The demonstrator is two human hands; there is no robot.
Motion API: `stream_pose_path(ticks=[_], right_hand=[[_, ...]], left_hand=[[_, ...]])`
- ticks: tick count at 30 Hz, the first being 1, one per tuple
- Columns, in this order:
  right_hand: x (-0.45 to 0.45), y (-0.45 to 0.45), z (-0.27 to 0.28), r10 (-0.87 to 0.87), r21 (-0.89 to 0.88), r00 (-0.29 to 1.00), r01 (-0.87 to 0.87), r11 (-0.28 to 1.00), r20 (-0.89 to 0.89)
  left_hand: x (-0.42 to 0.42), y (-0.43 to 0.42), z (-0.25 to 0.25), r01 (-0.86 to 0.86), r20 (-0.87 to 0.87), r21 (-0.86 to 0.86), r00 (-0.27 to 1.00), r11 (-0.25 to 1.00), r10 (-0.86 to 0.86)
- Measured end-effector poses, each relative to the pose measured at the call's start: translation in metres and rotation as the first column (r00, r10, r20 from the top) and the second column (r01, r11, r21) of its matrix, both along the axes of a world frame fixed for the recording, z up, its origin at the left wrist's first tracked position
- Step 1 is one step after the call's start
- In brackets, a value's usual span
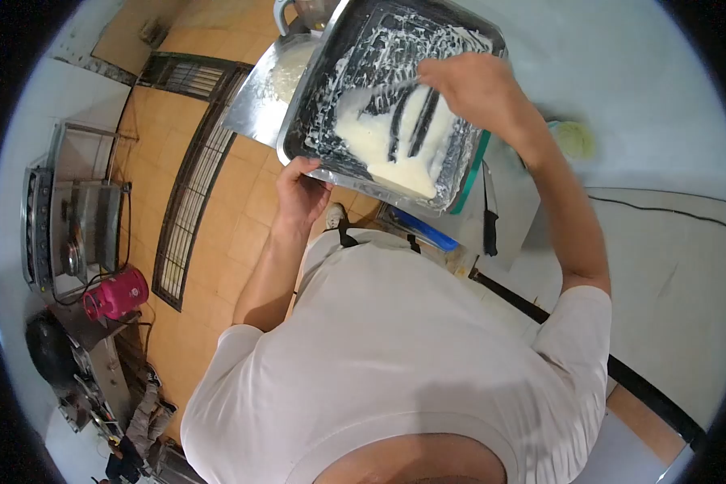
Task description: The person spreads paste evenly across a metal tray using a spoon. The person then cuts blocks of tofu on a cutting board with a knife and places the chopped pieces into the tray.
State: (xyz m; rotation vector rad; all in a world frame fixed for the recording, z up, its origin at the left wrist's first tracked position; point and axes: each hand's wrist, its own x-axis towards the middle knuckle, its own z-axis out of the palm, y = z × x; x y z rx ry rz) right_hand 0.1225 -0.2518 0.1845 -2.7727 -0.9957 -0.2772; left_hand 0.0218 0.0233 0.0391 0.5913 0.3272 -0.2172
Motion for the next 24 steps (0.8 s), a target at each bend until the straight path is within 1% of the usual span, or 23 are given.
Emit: stream_pose_path(ticks=[3, 6, 7, 9, 10, 12, 13, 15, 16, 18, 19, 21, 24], right_hand=[[-0.011, -0.018, -0.004, 0.082, -0.198, 0.987, -0.109, 0.974, -0.14], [-0.029, -0.053, 0.008, 0.076, -0.023, 0.958, -0.085, 0.996, -0.276], [-0.027, -0.054, 0.01, 0.035, -0.011, 0.97, -0.039, 0.999, -0.24], [-0.022, -0.055, 0.012, -0.058, 0.024, 0.984, 0.063, 0.998, -0.171], [-0.018, -0.054, 0.007, -0.099, 0.009, 0.991, 0.101, 0.995, -0.09], [-0.013, -0.051, -0.008, -0.182, -0.007, 0.98, 0.183, 0.983, 0.084], [-0.021, -0.051, -0.013, -0.21, -0.018, 0.978, 0.21, 0.978, 0.006], [-0.047, -0.05, -0.015, -0.254, -0.049, 0.955, 0.249, 0.967, -0.151], [-0.058, -0.05, -0.013, -0.21, -0.048, 0.962, 0.204, 0.978, -0.177], [-0.074, -0.051, -0.007, -0.124, -0.041, 0.966, 0.118, 0.992, -0.228], [-0.075, -0.054, -0.005, -0.146, 0.011, 0.973, 0.151, 0.989, -0.177], [-0.068, -0.059, -0.004, -0.192, 0.126, 0.979, 0.2, 0.972, -0.074], [-0.045, -0.062, -0.007, -0.484, 0.0, 0.875, 0.484, 0.875, 0.014]], left_hand=[[0.005, 0.002, -0.004, 0.006, -0.009, -0.001, 1.0, 1.0, -0.006], [0.003, -0.008, 0.008, -0.032, 0.002, 0.016, 0.999, 0.999, 0.032], [0.002, -0.011, 0.01, -0.043, 0.01, 0.024, 0.999, 0.999, 0.043], [0.002, 0.004, -0.019, 0.039, 0.026, -0.012, 0.999, 0.999, -0.038], [0.004, 0.009, -0.022, 0.084, 0.039, -0.027, 0.996, 0.996, -0.083], [0.002, 0.005, -0.02, 0.032, 0.018, -0.044, 0.999, 0.999, -0.032], [0.001, 0.003, -0.016, 0.006, 0.011, -0.052, 1.0, 0.999, -0.005], [0.0, 0.004, -0.016, 0.018, 0.007, -0.066, 1.0, 0.998, -0.018], [-0.001, 0.003, -0.012, 0.023, 0.001, -0.077, 1.0, 0.997, -0.023], [-0.004, -0.005, 0.0, -0.02, 0.003, -0.036, 1.0, 0.999, 0.021], [-0.005, -0.008, 0.004, -0.038, 0.002, -0.015, 0.999, 0.999, 0.039], [-0.003, -0.003, -0.009, -0.019, 0.024, -0.052, 1.0, 0.998, 0.02], [0.0, 0.003, -0.023, 0.012, 0.045, -0.085, 0.999, 0.996, -0.008]])
